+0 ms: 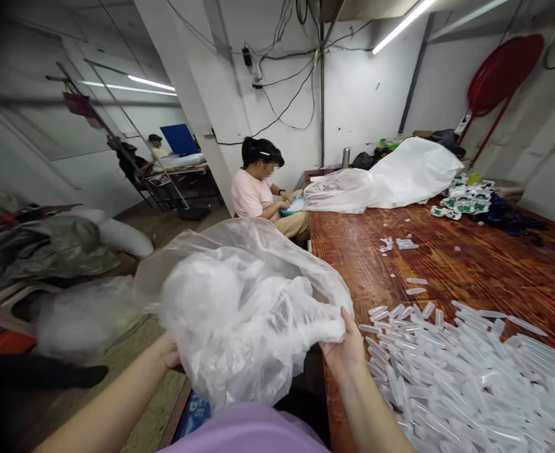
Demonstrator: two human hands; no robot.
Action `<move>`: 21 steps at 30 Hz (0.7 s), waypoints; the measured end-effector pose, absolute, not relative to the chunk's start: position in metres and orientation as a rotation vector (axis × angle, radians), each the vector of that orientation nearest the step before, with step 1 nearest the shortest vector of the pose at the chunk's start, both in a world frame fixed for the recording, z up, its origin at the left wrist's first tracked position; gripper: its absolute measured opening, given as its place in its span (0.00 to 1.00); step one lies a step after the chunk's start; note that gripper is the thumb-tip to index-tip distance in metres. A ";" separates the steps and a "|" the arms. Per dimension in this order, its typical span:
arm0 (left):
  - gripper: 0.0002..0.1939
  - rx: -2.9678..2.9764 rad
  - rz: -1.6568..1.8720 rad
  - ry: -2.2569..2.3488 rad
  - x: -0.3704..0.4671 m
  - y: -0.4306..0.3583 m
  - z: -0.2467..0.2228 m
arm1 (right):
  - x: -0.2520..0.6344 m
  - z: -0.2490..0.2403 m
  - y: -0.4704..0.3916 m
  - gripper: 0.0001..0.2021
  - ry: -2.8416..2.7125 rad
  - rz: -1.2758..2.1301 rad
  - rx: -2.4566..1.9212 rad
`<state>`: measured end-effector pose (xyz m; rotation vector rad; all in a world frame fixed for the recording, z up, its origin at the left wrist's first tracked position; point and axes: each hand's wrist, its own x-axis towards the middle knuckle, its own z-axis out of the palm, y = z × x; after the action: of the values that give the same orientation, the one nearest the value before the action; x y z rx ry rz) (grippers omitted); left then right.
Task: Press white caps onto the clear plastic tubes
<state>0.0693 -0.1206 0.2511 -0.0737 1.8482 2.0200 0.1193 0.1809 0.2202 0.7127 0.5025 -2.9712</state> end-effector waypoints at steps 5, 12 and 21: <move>0.15 -0.570 2.004 1.557 0.068 -0.144 0.230 | 0.133 0.223 0.189 0.14 0.566 -2.992 0.778; 0.19 -0.868 2.400 1.504 0.053 -0.128 0.215 | 0.137 0.210 0.197 0.11 0.642 -2.983 0.967; 0.09 -0.945 2.158 1.796 0.021 -0.099 0.200 | 0.148 0.211 0.193 0.18 0.637 -3.036 0.663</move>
<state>0.0209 -0.0985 0.1996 -0.9445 1.7956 2.1583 0.1484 0.1931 0.2109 0.6627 0.6371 -3.0363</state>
